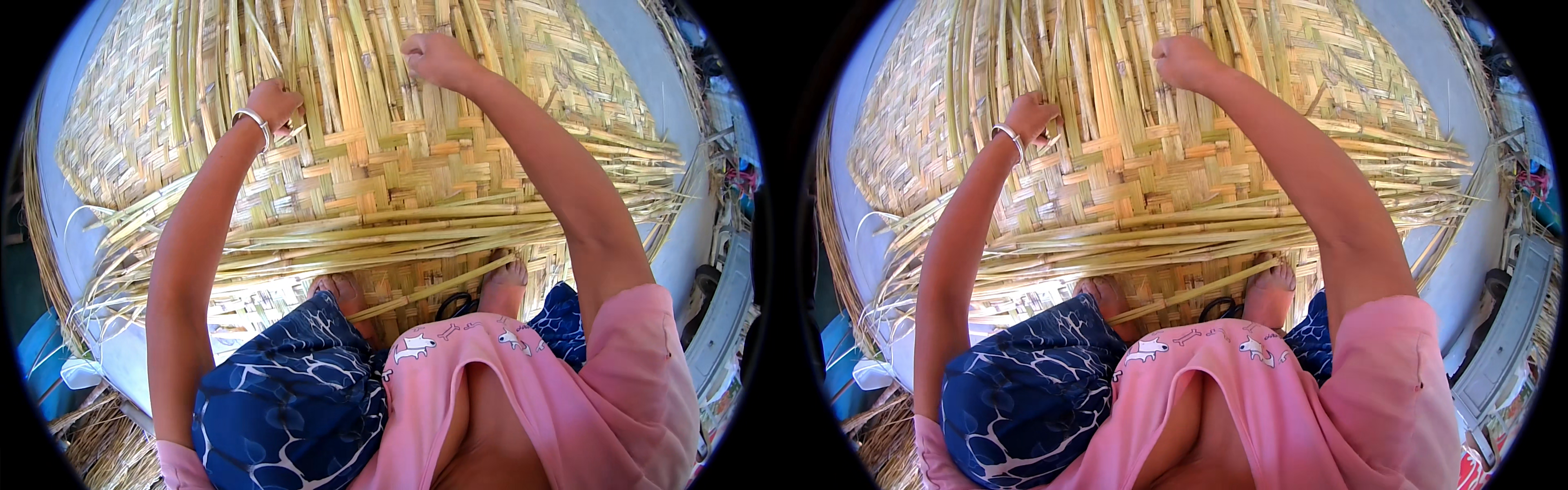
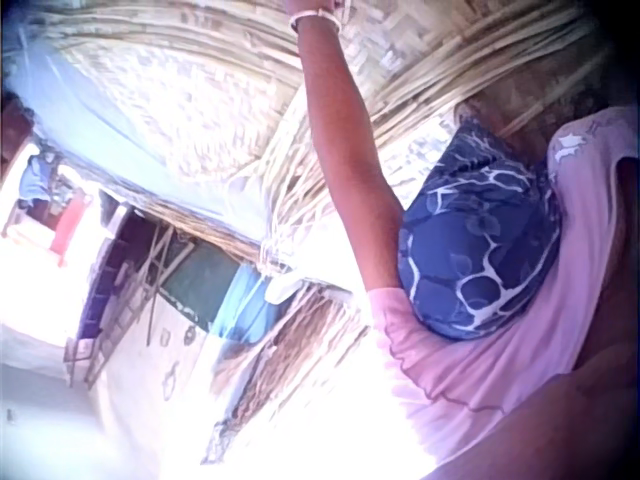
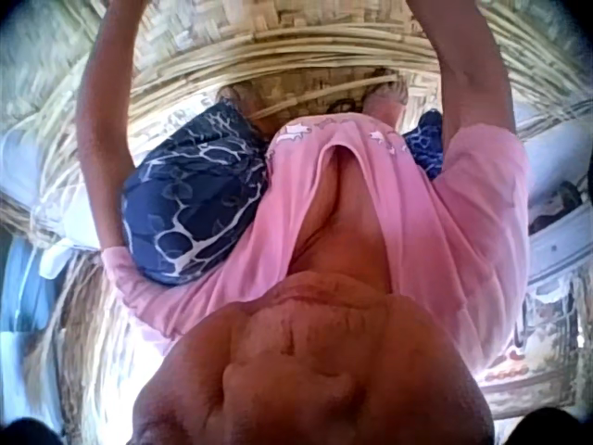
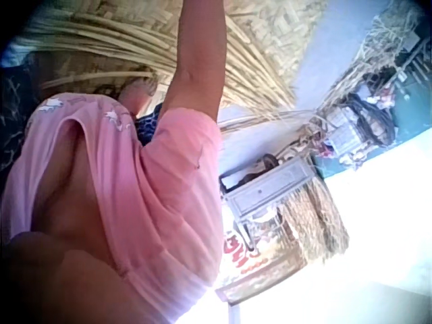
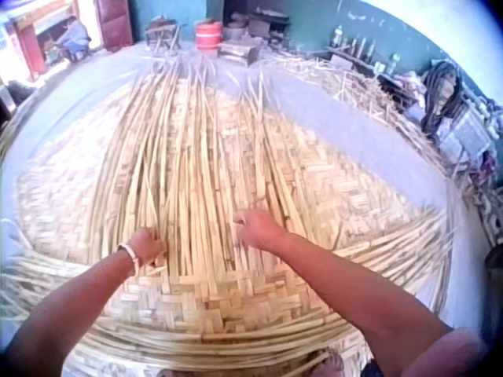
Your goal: The person weaves a large flat basket using dried palm leaves. They sit on the floor and interlace the leaves by hand, creating a tight woven pattern. The person occasionally adjusts the leaves and continues the weaving process.
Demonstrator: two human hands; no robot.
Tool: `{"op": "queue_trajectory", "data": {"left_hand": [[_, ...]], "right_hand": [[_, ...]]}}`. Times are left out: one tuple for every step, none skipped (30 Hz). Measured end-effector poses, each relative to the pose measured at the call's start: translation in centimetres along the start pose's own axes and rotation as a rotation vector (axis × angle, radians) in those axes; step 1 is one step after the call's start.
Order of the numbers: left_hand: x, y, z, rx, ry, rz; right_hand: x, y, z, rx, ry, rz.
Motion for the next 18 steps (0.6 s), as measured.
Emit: {"op": "queue_trajectory", "data": {"left_hand": [[0.0, -0.7, 0.4, 0.021, 0.003, 0.01], [0.0, -1.4, 0.7, 0.043, 0.006, 0.02], [0.0, -1.9, 1.1, 0.064, 0.01, 0.03], [-0.7, -1.6, -0.2, 0.188, -0.114, -0.044], [-0.3, -1.4, -0.2, 0.181, 0.092, -0.003], [0.1, -1.2, -0.2, 0.17, 0.298, 0.037], [0.3, -0.5, -0.6, 0.153, 0.504, 0.071], [0.5, -0.1, -0.9, 0.108, 0.553, 0.092], [0.4, 0.5, -1.3, 0.091, 0.57, 0.109], [0.0, 1.1, -1.8, 0.082, 0.588, 0.12], [-0.1, 1.3, -2.0, 0.072, 0.606, 0.132], [0.9, 0.0, -0.8, 0.062, 0.626, 0.212], [1.2, 0.2, -1.0, 0.034, 0.653, 0.245], [1.5, 0.5, -1.4, 0.007, 0.679, 0.279], [1.9, 0.7, -1.7, -0.019, 0.705, 0.315], [2.3, 0.5, -1.4, -0.03, 0.685, 0.382], [2.6, 0.3, -1.3, -0.008, 0.708, 0.427], [2.9, 0.2, -1.3, 0.015, 0.73, 0.473]], "right_hand": [[0.5, -0.8, 0.1, -0.003, 0.033, 0.026], [1.0, -1.5, 0.3, -0.006, 0.067, 0.052], [1.6, -2.1, 0.5, -0.01, 0.101, 0.077], [1.4, -2.3, 1.0, -0.038, 0.151, 0.05], [1.2, -2.6, 1.5, -0.066, 0.202, 0.023], [0.9, -2.9, 2.1, -0.096, 0.252, -0.003], [1.4, -3.3, 2.0, -0.054, 0.203, 0.038], [2.0, -3.5, 1.8, -0.01, 0.154, 0.078], [2.7, -3.5, 1.6, 0.035, 0.105, 0.118], [3.0, -3.8, 1.2, 0.093, 0.027, 0.105], [3.3, -4.0, 0.8, 0.152, -0.051, 0.091], [3.5, -4.2, 0.3, 0.212, -0.129, 0.077], [4.2, -4.2, -0.1, 0.285, -0.217, 0.14], [4.6, -4.3, -0.5, 0.36, -0.305, 0.202], [5.1, -4.1, -0.9, 0.436, -0.394, 0.263], [5.0, -4.3, -0.4, 0.375, -0.452, 0.268], [4.6, -4.2, -0.2, 0.314, -0.51, 0.272], [4.1, -4.0, 0.1, 0.253, -0.567, 0.275]]}}
Point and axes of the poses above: each hand's wrist, its own y-axis away from the middle knuckle, its own x-axis out of the palm, z = x × y, the point moved 10 cm from there along -y, towards the middle knuckle, and after that the axes turned 2 degrees about -y, right-handed, at the moved point
